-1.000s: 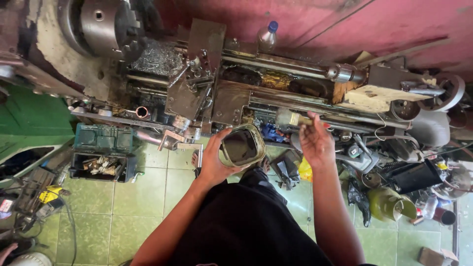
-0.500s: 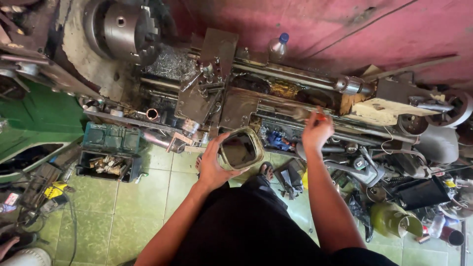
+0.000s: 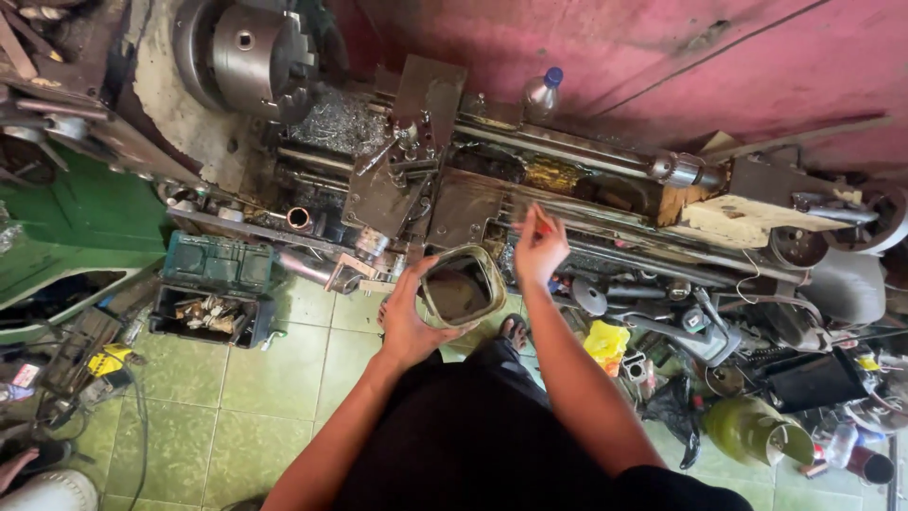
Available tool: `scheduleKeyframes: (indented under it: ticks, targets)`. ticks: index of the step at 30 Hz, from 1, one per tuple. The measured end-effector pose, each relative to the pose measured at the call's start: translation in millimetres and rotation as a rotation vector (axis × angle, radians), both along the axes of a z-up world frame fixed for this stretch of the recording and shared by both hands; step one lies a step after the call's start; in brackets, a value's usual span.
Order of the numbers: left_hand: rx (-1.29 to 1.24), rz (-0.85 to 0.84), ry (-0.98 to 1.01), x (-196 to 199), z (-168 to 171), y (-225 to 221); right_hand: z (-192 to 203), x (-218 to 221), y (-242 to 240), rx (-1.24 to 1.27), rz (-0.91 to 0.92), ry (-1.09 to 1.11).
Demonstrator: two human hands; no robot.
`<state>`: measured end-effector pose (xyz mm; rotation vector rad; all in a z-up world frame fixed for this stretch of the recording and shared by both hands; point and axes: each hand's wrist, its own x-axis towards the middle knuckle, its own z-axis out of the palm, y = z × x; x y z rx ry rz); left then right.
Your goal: The person is applying lubricant to the bed of a metal lathe using a brush and a small container.
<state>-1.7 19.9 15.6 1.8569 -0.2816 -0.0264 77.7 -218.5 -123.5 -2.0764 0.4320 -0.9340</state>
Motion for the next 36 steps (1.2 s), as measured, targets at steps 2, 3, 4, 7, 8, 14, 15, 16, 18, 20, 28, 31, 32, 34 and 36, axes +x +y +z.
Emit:
scheduleKeyframes:
  ticks: [2,3,4,7,8,14,15,16,18,20,28,31,32,34,36]
  targets:
    - [0.017,0.004,0.0,-1.9,-0.1,-0.2,28.6,-0.5,13.4,0.203,0.05,-0.048]
    - [0.036,0.018,-0.011,1.3,-0.1,-0.2,43.4,5.5,20.6,0.407,0.111,-0.108]
    - [0.037,0.017,-0.017,1.4,-3.2,0.1,49.7,5.1,24.0,0.408,0.111,-0.114]
    - [0.052,0.03,-0.006,-3.4,-10.3,2.6,62.8,-1.3,30.5,0.554,0.221,-0.098]
    - [0.052,0.024,-0.008,-4.2,-11.4,3.0,63.6,-2.5,28.6,0.524,0.24,-0.076]
    - [0.021,0.055,-0.006,-4.9,-0.1,7.8,43.1,0.2,-15.8,0.241,0.062,-0.025]
    - [0.027,0.068,0.001,-5.6,3.4,8.8,37.6,-0.8,-23.9,0.205,0.025,-0.034]
    - [0.028,0.072,0.003,-7.8,2.9,9.1,35.2,-5.3,-25.9,0.206,0.028,-0.033]
    - [0.011,0.09,0.004,-7.7,3.4,12.4,30.3,-9.5,-26.4,0.212,0.01,0.005]
    - [0.012,0.096,0.014,-9.4,1.7,15.0,50.5,-14.1,2.8,0.291,0.046,-0.002]
    - [0.003,0.099,0.011,-11.0,-2.4,13.8,-14.4,-34.0,-9.0,0.182,0.08,0.255]
    - [0.014,0.111,0.002,-3.1,2.4,11.9,-24.8,-26.9,-15.5,0.161,0.1,0.402]
    - [0.012,0.112,-0.013,-0.8,3.3,11.7,-26.2,-24.2,-18.5,0.079,0.08,0.428]
    - [0.008,0.107,-0.015,-4.7,-0.3,9.9,-14.2,-28.7,-16.7,-0.005,0.053,0.466]
    - [0.011,0.098,-0.005,-2.1,-4.4,12.1,16.3,-19.8,0.7,0.226,0.065,0.257]
